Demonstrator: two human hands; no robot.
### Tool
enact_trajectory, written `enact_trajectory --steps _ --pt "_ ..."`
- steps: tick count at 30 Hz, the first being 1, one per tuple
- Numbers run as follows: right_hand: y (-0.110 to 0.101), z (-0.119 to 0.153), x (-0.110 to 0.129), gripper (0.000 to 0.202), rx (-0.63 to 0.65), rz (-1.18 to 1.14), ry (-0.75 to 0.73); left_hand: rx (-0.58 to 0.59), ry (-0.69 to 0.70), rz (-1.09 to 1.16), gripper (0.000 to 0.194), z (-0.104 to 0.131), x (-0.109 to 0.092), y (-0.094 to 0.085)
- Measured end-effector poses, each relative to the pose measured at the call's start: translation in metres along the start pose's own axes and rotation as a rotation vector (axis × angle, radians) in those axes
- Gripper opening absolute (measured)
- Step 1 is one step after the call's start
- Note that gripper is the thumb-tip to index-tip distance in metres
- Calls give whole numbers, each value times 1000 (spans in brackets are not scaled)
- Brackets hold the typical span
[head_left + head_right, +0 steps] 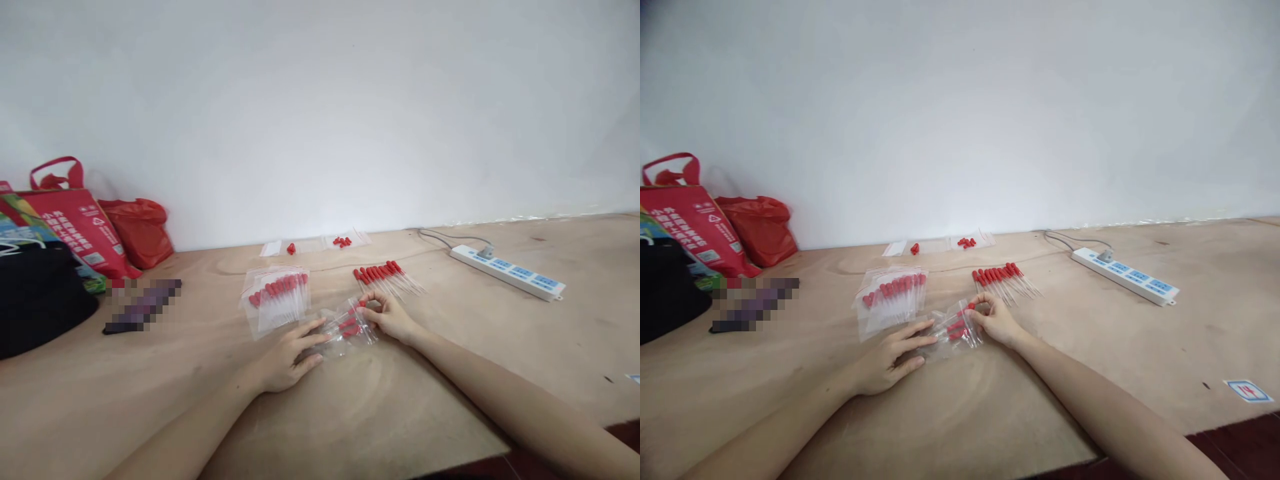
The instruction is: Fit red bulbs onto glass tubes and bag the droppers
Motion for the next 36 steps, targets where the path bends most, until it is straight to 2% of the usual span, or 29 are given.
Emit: enact_trajectory --steps 7,10,13,16,19,21,25,27,31,33,36 --pt "1 -5 -14 31 137 52 23 7 14 -5 38 -1 0 1" --pt "5 -7 -17 33 82 62 34 3 8 -14 38 -1 1 2" --pt "7 -10 -18 30 9 157 -32 -11 22 -2 38 0 2 2" --pt "7 -11 -18 25 114 242 -112 -20 44 14 38 -1 1 1" --pt "0 -14 -15 24 190 303 -76 -11 70 22 38 -2 -1 0" --pt "-9 -19 -9 19 132 458 -73 5 84 29 38 -2 -2 0" --pt "-17 -35 6 6 14 903 -201 24 84 38 37 -3 0 1" --pt "-12 -44 10 10 30 1065 -175 32 79 31 37 -3 1 1" --pt "8 -61 9 26 109 1308 23 23 84 21 38 -1 1 1" --pt "17 -68 7 30 122 1355 86 4 81 4 38 -1 0 1" --pt "27 -74 6 31 130 1349 99 -16 73 -41 37 -1 -1 0"
Point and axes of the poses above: each hand's wrist, its own z-axis away from the middle knuckle, its own y-axis out of the palm, x = y × z, the point moved 1 cm from there along -z, towards the middle knuckle, and after that the axes turned 14 degrees about -y, right-handed, at the moved point
